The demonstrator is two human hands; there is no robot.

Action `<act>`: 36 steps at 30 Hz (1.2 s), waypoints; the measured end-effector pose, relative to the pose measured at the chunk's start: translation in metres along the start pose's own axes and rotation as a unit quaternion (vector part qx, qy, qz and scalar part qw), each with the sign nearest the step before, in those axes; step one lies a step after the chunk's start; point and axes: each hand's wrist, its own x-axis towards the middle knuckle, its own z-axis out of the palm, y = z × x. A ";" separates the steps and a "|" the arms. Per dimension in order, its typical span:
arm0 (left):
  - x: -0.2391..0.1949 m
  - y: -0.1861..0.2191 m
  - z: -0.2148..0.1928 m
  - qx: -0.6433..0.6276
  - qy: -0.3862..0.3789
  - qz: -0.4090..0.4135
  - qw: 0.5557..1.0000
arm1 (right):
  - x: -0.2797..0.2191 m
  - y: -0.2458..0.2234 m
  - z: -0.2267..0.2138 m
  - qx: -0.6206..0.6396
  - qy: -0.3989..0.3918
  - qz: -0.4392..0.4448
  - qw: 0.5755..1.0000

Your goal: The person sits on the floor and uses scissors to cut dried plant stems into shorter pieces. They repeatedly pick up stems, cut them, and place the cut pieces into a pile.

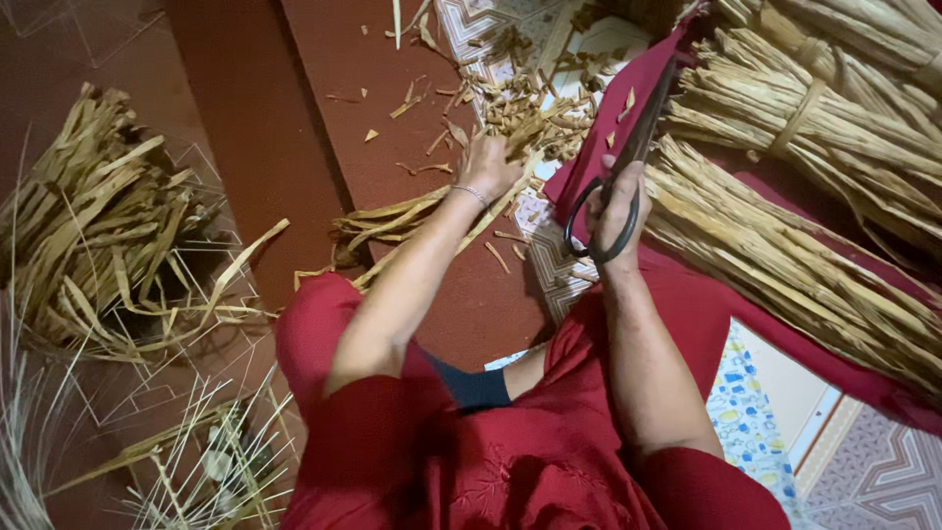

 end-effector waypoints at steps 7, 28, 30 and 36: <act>0.006 -0.001 0.043 0.030 0.044 0.022 0.998 | 0.001 0.004 0.003 -0.001 -0.006 0.002 1.000; -0.021 -0.017 -0.114 -0.205 0.017 0.031 0.978 | -0.013 0.025 0.006 -0.097 -0.180 -0.042 0.978; -0.037 -0.005 -0.130 -0.260 0.048 0.032 0.964 | -0.026 0.013 0.006 -0.099 -0.199 -0.003 0.975; -0.100 0.022 -0.140 -0.380 0.023 0.059 0.923 | -0.059 -0.025 0.053 -0.061 -0.190 -0.069 0.977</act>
